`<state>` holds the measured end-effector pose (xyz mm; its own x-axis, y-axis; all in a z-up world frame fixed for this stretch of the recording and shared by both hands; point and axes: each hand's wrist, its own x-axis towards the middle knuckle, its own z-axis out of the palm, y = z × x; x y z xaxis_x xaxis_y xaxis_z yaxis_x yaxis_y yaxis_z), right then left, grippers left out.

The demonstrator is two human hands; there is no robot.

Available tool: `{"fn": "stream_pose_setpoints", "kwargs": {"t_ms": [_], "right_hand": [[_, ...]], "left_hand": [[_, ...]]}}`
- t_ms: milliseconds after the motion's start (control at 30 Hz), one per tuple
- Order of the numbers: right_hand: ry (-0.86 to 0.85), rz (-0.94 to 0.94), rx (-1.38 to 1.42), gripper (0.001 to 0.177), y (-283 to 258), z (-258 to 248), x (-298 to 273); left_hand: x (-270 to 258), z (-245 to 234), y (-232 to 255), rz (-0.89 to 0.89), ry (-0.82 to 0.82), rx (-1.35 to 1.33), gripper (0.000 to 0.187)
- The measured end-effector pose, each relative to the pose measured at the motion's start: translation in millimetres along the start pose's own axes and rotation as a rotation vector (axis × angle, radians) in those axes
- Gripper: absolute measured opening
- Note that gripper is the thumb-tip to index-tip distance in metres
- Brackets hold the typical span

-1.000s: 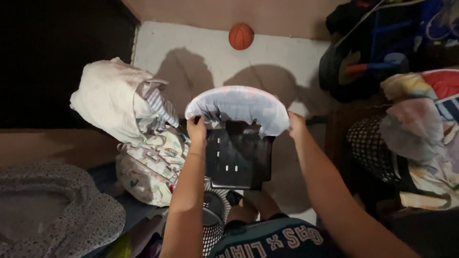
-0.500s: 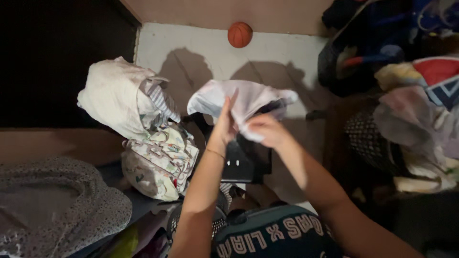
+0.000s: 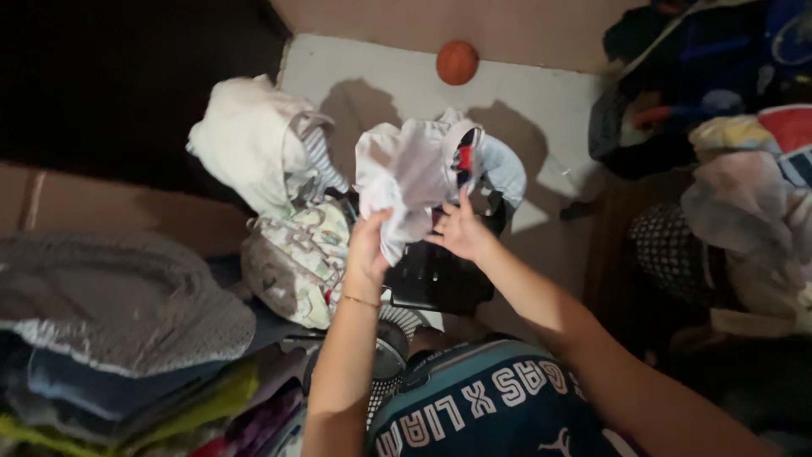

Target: The person takes clothes from a pile on a chair, places them on hangers, and hangs them on a metal clothing rack. The person handles shirts, shorts, and a towel, repeating the process for several items.

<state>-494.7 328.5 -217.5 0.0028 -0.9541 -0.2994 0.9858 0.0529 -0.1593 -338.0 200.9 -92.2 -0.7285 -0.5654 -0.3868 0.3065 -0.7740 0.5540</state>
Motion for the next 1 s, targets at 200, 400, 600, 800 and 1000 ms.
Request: {"fn": "stream_pose_setpoints", "kwargs": {"t_ms": [200,400,600,800,1000], "right_hand": [[0.094,-0.238,-0.028,0.071,9,45,21],[0.168,-0.247,-0.331,0.047,1,91,32],[0.164,-0.259,-1.752,0.039,53,139,10],[-0.050,0.014,-1.271,0.040,122,162,-6],[-0.291,0.228,-1.355,0.039,142,173,-26]], "left_hand": [[-79,-14,-4,-0.057,0.038,0.033,0.049],[-138,-105,-17,-0.134,0.115,0.553,0.034],[-175,-188,-46,-0.070,0.142,1.313,0.026],[-187,-172,-37,0.578,0.376,1.175,0.036],[-207,-134,-12,0.804,0.688,1.212,0.029]]}}
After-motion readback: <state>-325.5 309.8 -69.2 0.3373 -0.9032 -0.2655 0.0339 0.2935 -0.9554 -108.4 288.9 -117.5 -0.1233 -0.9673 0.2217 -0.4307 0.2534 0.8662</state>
